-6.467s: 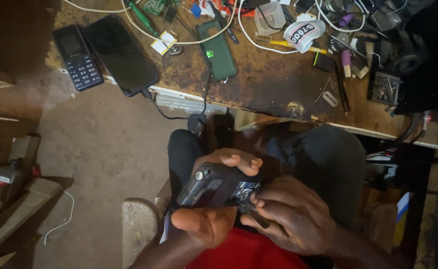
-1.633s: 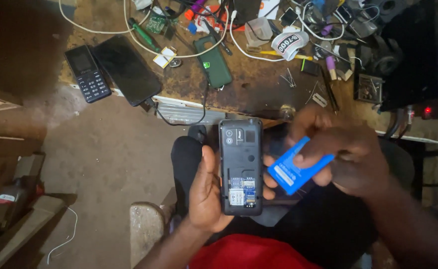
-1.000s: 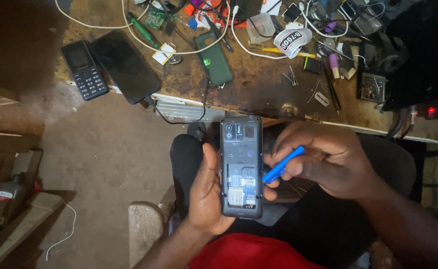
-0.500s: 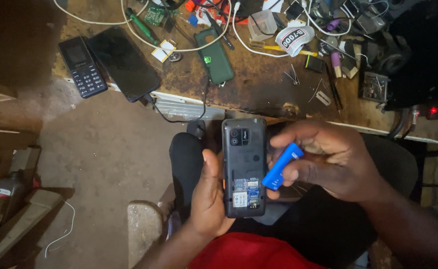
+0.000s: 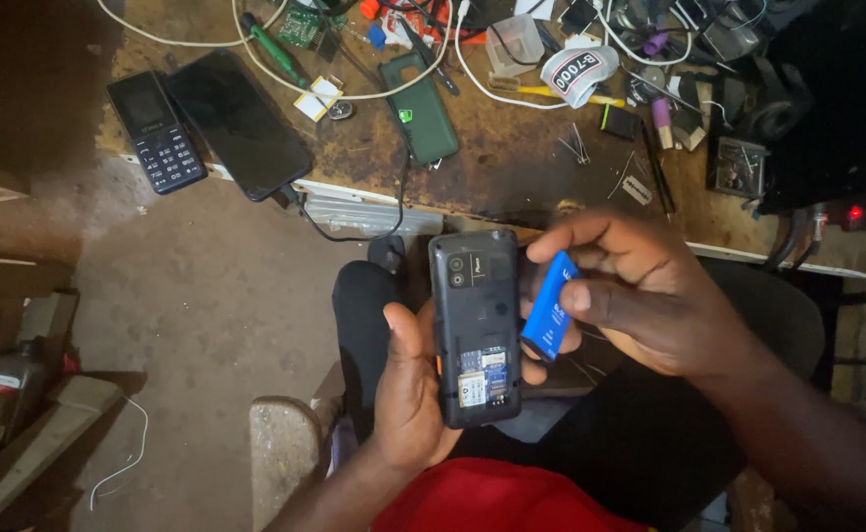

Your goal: Applying adhesive to a phone casing and assembling the internal components and battery to repair the device.

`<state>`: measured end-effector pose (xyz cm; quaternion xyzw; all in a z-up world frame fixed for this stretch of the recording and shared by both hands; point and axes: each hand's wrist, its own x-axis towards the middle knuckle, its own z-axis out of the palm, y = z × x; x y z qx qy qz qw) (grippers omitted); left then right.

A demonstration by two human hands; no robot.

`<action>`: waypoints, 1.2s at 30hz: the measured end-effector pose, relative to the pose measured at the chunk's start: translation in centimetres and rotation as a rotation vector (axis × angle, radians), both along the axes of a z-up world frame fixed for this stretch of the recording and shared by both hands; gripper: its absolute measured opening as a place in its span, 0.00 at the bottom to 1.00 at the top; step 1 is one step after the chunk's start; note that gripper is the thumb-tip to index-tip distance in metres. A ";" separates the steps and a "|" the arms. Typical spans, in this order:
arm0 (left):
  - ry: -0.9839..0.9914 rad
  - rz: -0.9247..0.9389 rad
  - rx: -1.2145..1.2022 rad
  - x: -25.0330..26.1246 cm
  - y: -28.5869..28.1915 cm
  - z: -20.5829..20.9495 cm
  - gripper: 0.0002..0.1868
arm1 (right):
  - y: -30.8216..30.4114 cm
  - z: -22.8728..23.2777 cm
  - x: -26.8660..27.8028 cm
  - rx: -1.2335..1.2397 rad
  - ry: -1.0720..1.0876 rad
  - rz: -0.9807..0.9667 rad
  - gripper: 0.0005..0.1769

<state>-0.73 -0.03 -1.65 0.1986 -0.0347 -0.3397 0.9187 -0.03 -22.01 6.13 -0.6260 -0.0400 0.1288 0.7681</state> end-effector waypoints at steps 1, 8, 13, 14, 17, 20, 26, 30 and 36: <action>-0.011 -0.001 -0.008 0.1 0.1 0.1 0.47 | 0.1 0.1 0.1 0.002 -0.006 0.007 0.20; 0.044 0.000 0.019 0.3 0.0 0.4 0.49 | 0.1 0.2 0.2 -0.016 -0.002 0.017 0.20; 0.000 -0.008 -0.011 0.4 -0.1 1.1 0.50 | 0.2 0.2 0.2 -0.010 -0.013 0.033 0.20; 0.000 -0.008 -0.011 0.6 -0.1 1.6 0.50 | 0.1 0.2 0.2 -0.010 -0.012 0.033 0.20; -0.003 -0.031 0.034 0.9 -0.1 1.9 0.54 | -0.1 0.1 0.2 -0.005 -0.002 0.033 0.19; 0.018 -0.033 -0.054 0.5 0.0 0.3 0.47 | -0.1 0.0 0.1 -0.021 -0.002 0.023 0.20; 0.160 -0.043 -0.050 0.6 -0.3 -0.2 0.48 | -0.8 -0.1 0.0 -0.061 0.064 -0.042 0.21; 0.122 0.045 -0.086 2.4 0.6 0.1 0.46 | -4.1 0.3 0.2 0.096 -0.157 -0.164 0.21; 0.082 0.381 -0.068 6.1 4.8 0.9 0.40 | -9.8 1.4 1.0 -0.072 -0.116 -0.756 0.26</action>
